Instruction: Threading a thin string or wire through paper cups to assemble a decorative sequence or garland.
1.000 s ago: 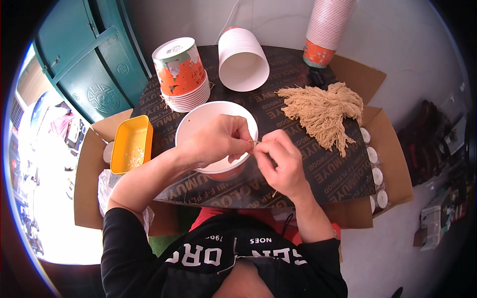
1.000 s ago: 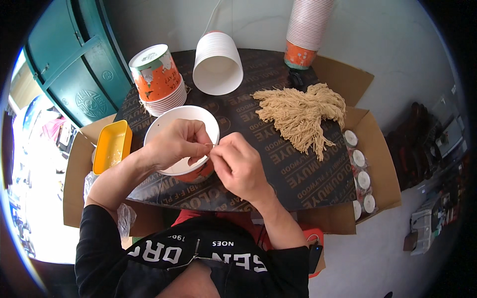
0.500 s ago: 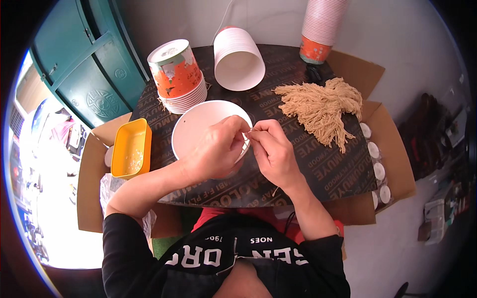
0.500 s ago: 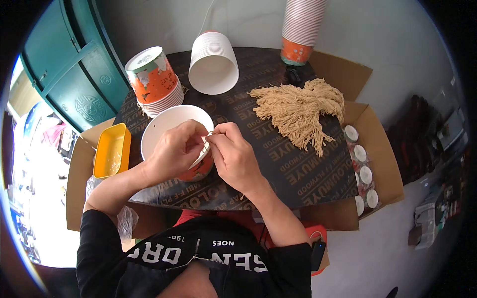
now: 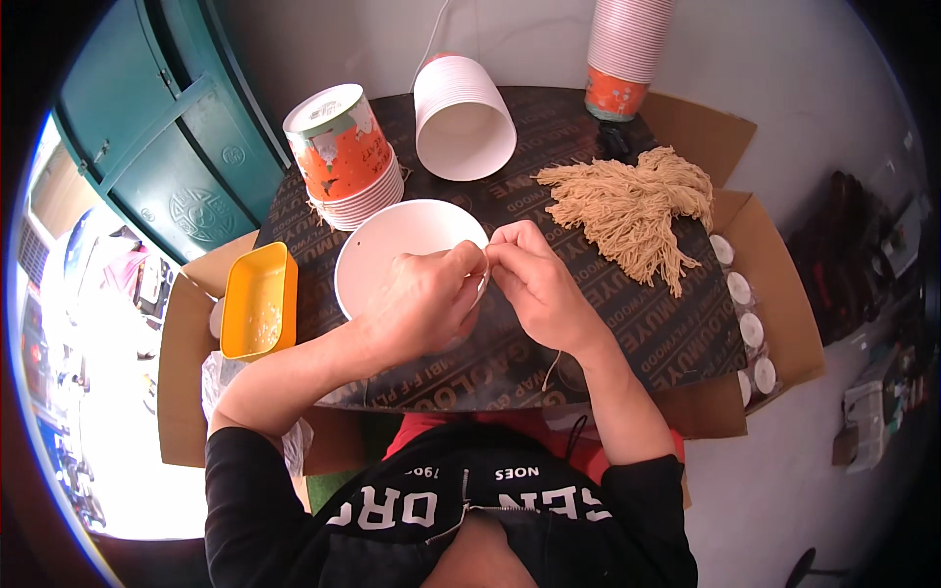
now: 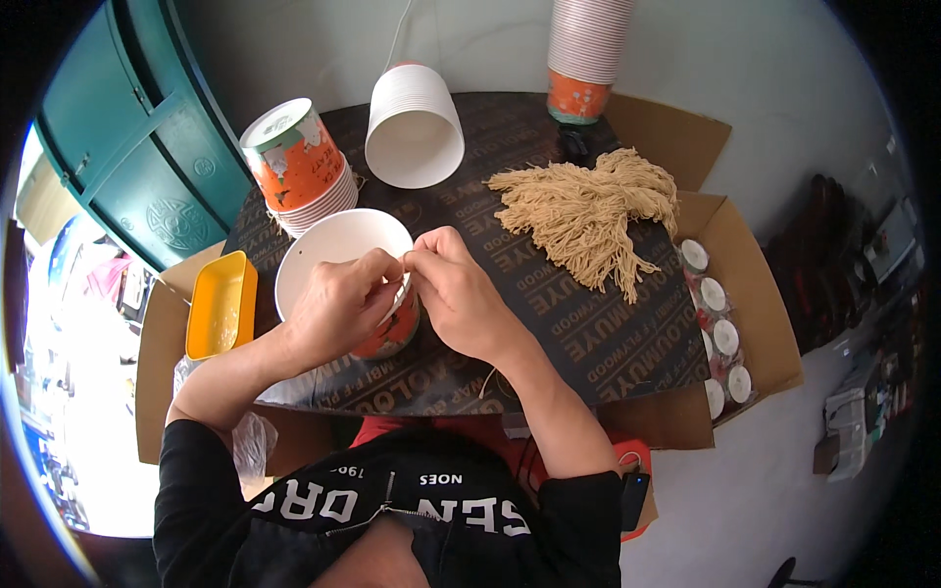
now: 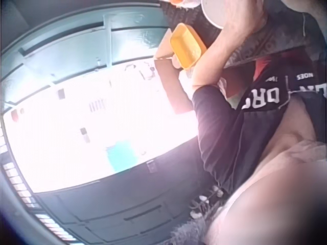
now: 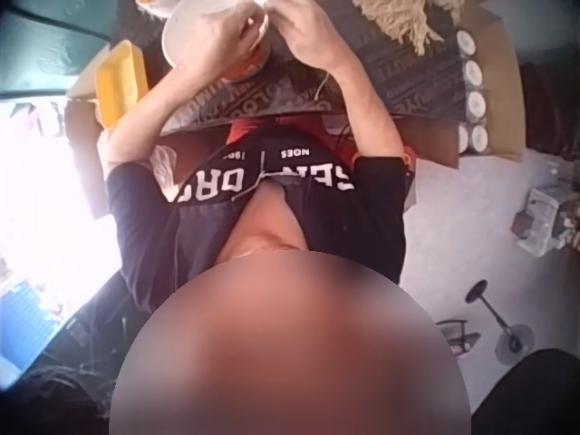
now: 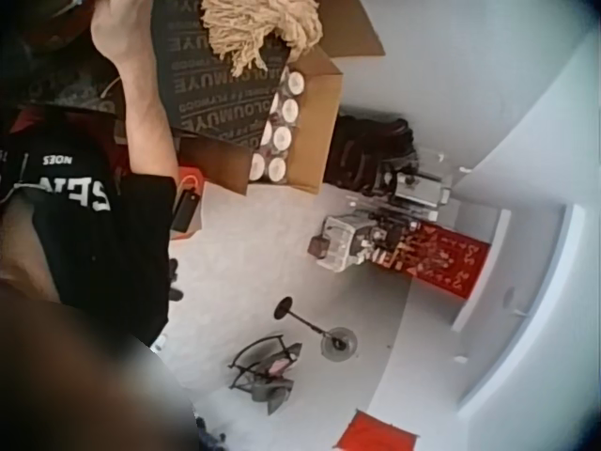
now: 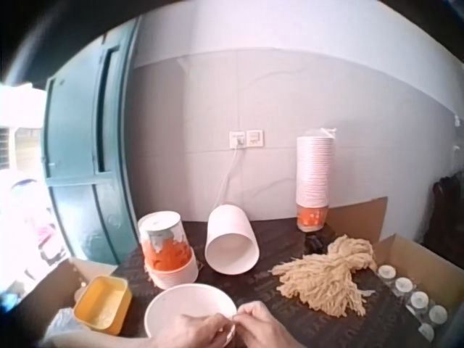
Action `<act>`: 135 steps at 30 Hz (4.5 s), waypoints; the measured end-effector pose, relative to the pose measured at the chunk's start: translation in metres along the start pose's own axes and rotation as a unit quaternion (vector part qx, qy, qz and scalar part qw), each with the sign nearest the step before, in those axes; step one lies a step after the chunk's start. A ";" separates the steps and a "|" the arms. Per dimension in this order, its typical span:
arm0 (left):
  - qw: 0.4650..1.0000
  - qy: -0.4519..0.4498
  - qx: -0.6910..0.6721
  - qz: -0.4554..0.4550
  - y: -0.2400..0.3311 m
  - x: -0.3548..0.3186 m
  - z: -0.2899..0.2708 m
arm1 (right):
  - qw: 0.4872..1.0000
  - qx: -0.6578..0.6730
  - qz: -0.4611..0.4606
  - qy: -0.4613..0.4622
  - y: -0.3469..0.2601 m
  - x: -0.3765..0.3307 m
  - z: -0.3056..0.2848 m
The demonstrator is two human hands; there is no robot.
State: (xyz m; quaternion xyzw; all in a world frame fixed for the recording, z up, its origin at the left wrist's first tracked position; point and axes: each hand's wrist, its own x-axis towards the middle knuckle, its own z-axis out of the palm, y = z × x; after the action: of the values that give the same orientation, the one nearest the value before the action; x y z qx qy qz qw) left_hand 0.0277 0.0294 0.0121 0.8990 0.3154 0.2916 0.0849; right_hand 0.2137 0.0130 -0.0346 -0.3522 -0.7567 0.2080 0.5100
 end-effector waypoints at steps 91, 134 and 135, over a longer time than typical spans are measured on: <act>0.957 -0.101 -0.205 -0.180 -0.004 0.001 -0.015 | 0.970 0.156 0.092 0.165 0.000 -0.053 0.028; 0.978 -0.134 0.159 0.031 -0.052 -0.032 -0.081 | 0.825 0.505 0.114 0.226 -0.016 -0.058 -0.039; 0.976 -0.122 0.173 0.055 -0.046 -0.034 -0.079 | 0.824 0.514 0.102 0.214 -0.020 -0.059 -0.040</act>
State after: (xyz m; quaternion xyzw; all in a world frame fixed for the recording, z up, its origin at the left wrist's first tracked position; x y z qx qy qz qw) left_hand -0.0635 0.0415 0.0451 0.9447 0.2988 0.1253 -0.0507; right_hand 0.2575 -0.0462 -0.0424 -0.1494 -0.3715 0.5371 0.7424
